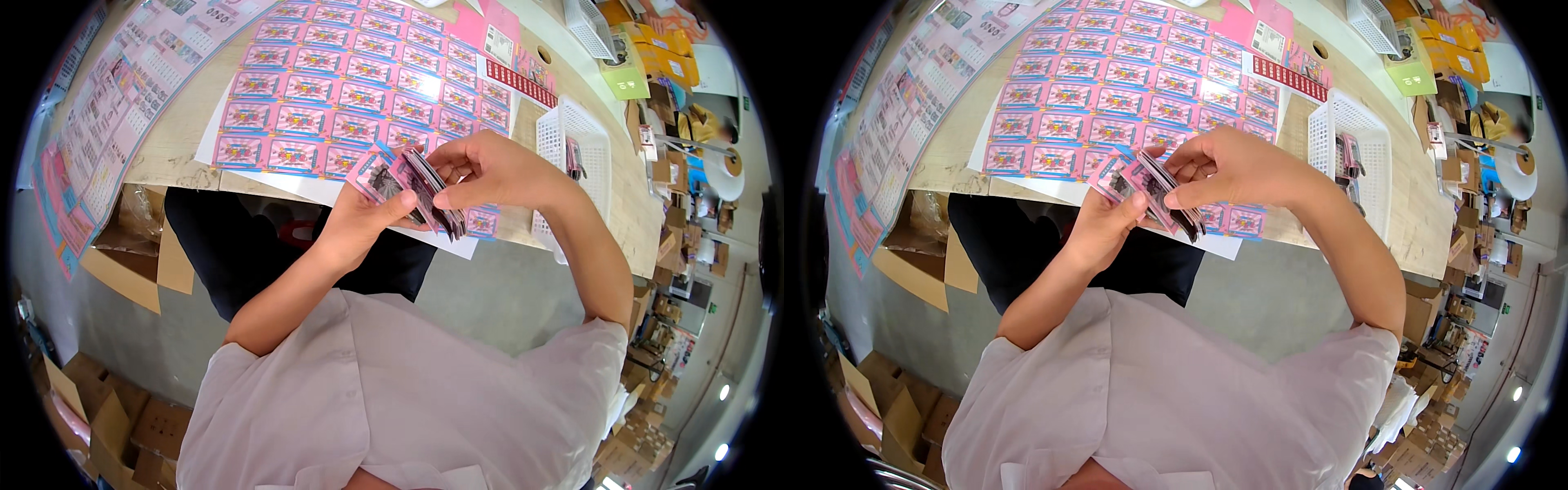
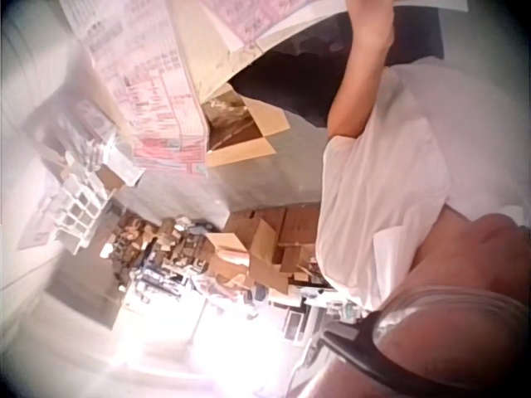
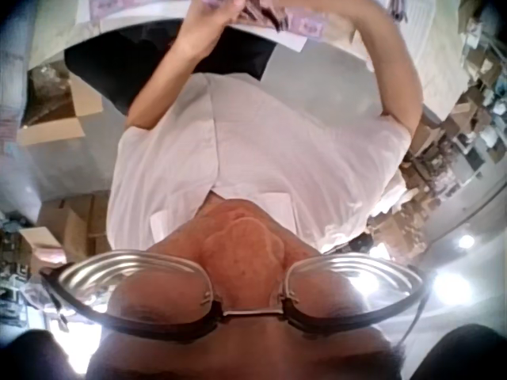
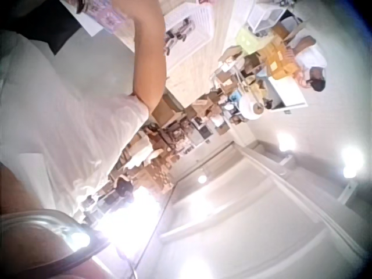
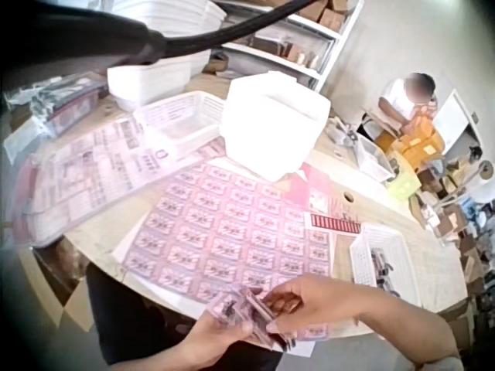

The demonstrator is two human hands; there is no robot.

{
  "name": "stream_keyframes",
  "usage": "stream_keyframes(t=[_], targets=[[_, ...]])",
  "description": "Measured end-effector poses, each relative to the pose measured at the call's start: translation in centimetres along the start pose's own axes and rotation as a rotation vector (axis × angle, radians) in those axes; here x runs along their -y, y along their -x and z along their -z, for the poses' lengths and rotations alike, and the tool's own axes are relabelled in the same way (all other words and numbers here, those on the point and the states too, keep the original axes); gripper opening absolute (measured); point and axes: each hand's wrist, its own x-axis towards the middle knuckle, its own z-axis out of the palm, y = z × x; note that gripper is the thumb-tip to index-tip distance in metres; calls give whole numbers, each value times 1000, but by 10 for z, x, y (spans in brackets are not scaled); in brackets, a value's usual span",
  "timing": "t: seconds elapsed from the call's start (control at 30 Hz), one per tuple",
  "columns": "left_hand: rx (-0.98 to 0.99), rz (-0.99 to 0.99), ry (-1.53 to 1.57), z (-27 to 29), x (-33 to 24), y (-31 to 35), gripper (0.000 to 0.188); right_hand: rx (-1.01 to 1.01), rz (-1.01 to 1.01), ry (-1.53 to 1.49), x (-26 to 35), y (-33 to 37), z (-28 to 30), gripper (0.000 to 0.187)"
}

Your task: The person repeatedly picks up small pink and blue sticker sheets from a table, folds them in half, and places them into a white plastic basket. The person continues this repetitive assembly process throughout the clip, handling the items one at a time.

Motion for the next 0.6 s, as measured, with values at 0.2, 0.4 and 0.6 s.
stream_keyframes(t=[0.2, 0.4, 0.6], targets=[[-2, -31, 103, 17, 7, 8, 64, 68, -10, -67, 10, -4, -3, 57], [14, -12, 113, 12, -4, 13, 74, 66, 6, -49, 9, -6, -10, 56], [-32, 8, 71, 8, -4, 12, 82, -146, 44, 244, 16, -1, -42, 53]])
